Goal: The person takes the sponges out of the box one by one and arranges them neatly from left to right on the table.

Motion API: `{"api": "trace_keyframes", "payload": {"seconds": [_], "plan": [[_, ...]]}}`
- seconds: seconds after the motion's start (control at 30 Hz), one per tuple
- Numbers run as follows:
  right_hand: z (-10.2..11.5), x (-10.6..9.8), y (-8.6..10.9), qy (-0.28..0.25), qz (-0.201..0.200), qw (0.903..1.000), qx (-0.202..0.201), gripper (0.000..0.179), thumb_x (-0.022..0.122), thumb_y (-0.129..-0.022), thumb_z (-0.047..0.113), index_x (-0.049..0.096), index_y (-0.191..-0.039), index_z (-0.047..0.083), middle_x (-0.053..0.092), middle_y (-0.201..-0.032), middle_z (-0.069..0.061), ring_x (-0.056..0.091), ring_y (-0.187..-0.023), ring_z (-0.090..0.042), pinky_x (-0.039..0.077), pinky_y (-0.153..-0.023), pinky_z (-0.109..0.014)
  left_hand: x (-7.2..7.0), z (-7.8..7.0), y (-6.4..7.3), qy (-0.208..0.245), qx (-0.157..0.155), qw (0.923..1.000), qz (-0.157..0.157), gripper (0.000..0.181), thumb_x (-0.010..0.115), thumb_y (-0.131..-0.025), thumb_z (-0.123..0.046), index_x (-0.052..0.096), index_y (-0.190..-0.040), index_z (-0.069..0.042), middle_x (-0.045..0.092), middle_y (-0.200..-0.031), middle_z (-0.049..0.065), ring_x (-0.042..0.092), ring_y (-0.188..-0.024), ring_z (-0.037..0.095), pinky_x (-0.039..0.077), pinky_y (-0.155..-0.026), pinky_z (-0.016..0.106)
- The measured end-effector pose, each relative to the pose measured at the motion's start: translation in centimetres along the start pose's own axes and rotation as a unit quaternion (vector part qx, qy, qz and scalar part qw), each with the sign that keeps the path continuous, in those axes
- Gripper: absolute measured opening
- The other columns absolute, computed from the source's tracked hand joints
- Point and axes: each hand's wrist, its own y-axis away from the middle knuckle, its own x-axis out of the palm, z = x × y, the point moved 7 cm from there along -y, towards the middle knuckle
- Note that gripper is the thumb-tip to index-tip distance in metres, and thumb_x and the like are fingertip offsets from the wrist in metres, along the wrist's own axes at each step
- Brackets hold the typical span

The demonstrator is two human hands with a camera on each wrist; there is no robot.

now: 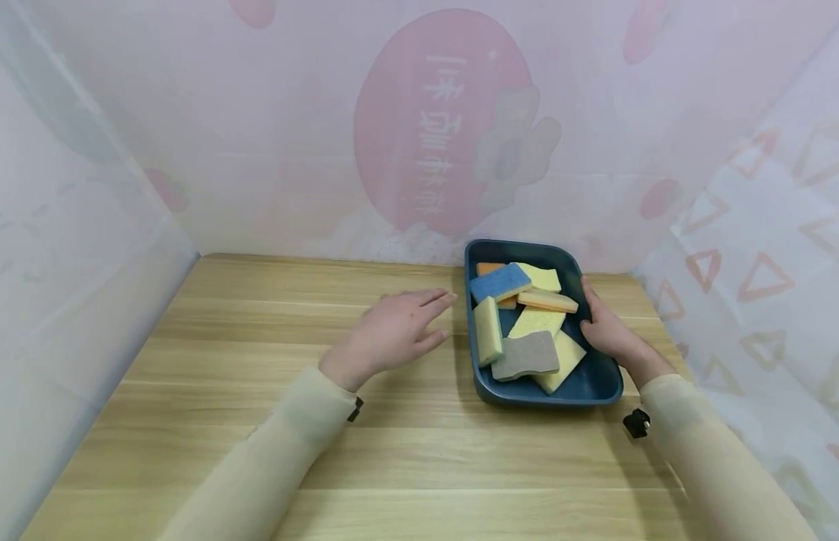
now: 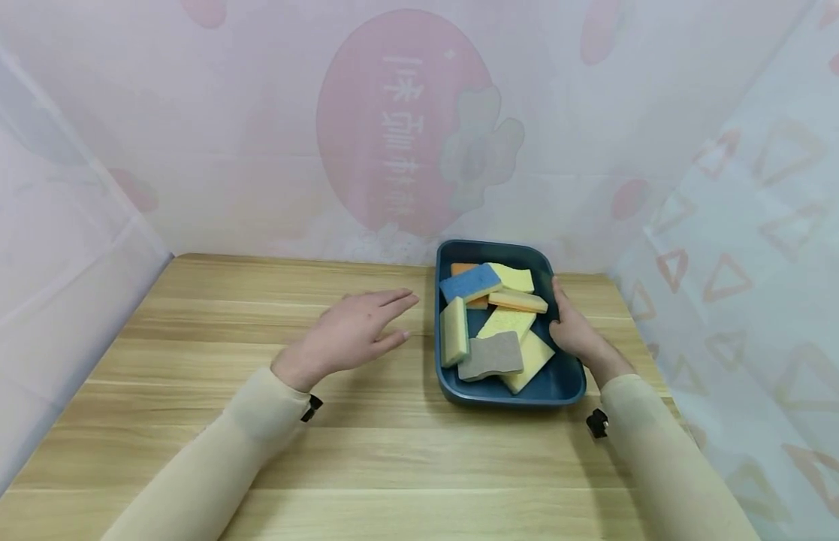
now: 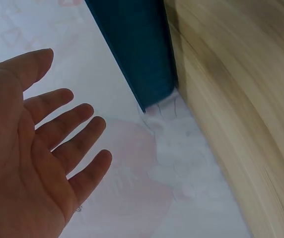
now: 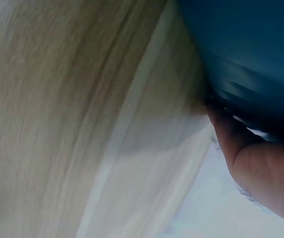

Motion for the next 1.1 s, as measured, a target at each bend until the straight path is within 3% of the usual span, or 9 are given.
{"api": "trace_keyframes", "payload": {"seconds": [0.2, 0.33, 0.63, 0.87, 1.1], "plan": [[0.8, 0.3, 0.1, 0.069, -0.024, 0.9973, 0.006, 0.095, 0.043, -0.111, -0.009, -0.016, -0.185, 0.004, -0.012, -0.194, -0.032, 0.003, -0.180, -0.060, 0.017, -0.145, -0.078, 1.1, -2.2, -1.8, 0.027, 0.020, 0.9993, 0.020, 0.070, 0.063, -0.122, -0.050, 0.046, -0.181, -0.017, 0.049, -0.187, 0.010, 0.059, -0.167, 0.034, 0.053, -0.135, 0.057], [1.3, 0.4, 0.3, 0.090, -0.031, 0.9954, 0.011, 0.096, 0.045, -0.111, -0.008, -0.015, -0.185, 0.004, -0.006, -0.194, -0.033, 0.015, -0.179, -0.061, 0.025, -0.143, -0.078, 2.1, -2.9, -3.0, 0.032, 0.015, 0.9988, 0.033, 0.076, 0.063, -0.120, -0.056, 0.043, -0.183, -0.019, 0.047, -0.188, 0.009, 0.056, -0.170, 0.033, 0.050, -0.138, 0.057], [1.7, 0.7, 0.4, 0.094, -0.036, 0.9947, 0.021, 0.096, 0.043, -0.111, -0.008, -0.015, -0.186, 0.007, -0.002, -0.193, -0.034, 0.029, -0.173, -0.061, 0.029, -0.142, -0.077, 4.1, -3.2, -5.3, 0.037, -0.031, 0.9969, 0.062, 0.101, 0.073, -0.106, -0.077, 0.039, -0.185, -0.024, 0.037, -0.194, 0.006, 0.040, -0.180, 0.029, 0.034, -0.148, 0.058], [1.6, 0.8, 0.3, 0.101, -0.037, 0.9938, 0.029, 0.096, 0.043, -0.111, -0.007, -0.014, -0.186, 0.007, 0.001, -0.192, -0.036, 0.038, -0.166, -0.060, 0.036, -0.137, -0.073, 4.8, -3.3, -6.7, 0.045, -0.037, 0.9940, 0.093, 0.112, 0.077, -0.102, -0.078, 0.030, -0.188, -0.024, 0.027, -0.197, 0.011, 0.026, -0.185, 0.034, 0.019, -0.153, 0.059], [1.6, 0.8, 0.6, 0.102, -0.038, 0.9937, 0.024, 0.096, 0.044, -0.111, -0.007, -0.013, -0.186, 0.006, 0.003, -0.192, -0.037, 0.043, -0.159, -0.059, 0.042, -0.125, -0.067, 5.2, -4.1, -7.8, 0.025, -0.018, 0.9940, 0.104, 0.109, 0.082, -0.101, -0.075, 0.035, -0.186, -0.026, 0.032, -0.195, 0.011, 0.031, -0.184, 0.030, 0.014, -0.154, 0.057]]}}
